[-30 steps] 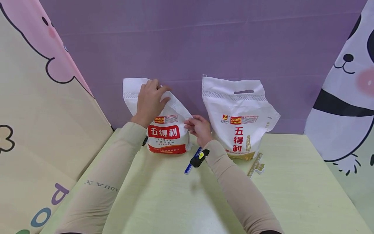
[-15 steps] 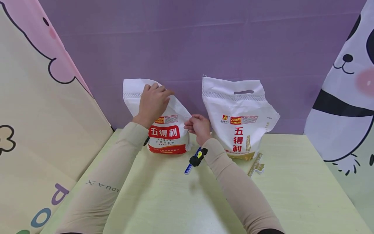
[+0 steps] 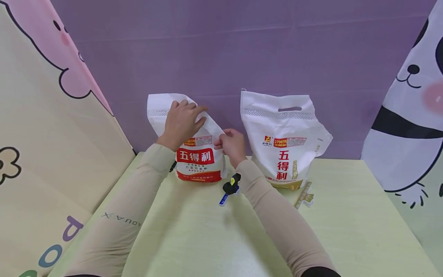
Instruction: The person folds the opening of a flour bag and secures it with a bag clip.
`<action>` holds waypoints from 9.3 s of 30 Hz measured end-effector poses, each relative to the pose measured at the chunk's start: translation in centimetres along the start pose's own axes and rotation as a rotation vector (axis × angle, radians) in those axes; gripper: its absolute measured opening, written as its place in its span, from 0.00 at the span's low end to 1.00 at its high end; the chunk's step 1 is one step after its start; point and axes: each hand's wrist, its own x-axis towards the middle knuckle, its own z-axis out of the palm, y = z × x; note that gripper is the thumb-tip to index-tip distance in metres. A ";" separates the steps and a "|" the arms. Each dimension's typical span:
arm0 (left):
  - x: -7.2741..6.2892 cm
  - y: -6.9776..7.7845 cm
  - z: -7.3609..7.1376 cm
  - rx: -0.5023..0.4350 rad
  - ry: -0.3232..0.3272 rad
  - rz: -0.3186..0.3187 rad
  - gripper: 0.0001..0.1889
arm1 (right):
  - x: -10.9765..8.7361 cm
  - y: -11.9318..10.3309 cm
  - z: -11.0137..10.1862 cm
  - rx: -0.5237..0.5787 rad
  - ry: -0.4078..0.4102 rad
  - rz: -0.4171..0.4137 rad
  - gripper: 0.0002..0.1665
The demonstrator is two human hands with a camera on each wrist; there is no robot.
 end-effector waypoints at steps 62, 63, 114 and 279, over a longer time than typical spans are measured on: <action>-0.2 -0.2 0.4 -0.030 -0.065 -0.080 0.18 | 1.0 0.9 -0.5 -0.117 -0.014 -0.139 0.13; -0.1 -0.2 0.4 -0.031 -0.066 -0.083 0.18 | 1.0 0.9 -0.5 -0.116 -0.014 -0.137 0.13; -0.1 -0.7 0.5 -0.041 -0.052 -0.122 0.17 | 0.6 3.8 -1.3 -0.090 0.064 -0.101 0.14; -0.3 -1.1 1.8 -0.280 0.035 -0.166 0.14 | -5.8 13.7 -5.7 -0.445 -0.001 0.012 0.11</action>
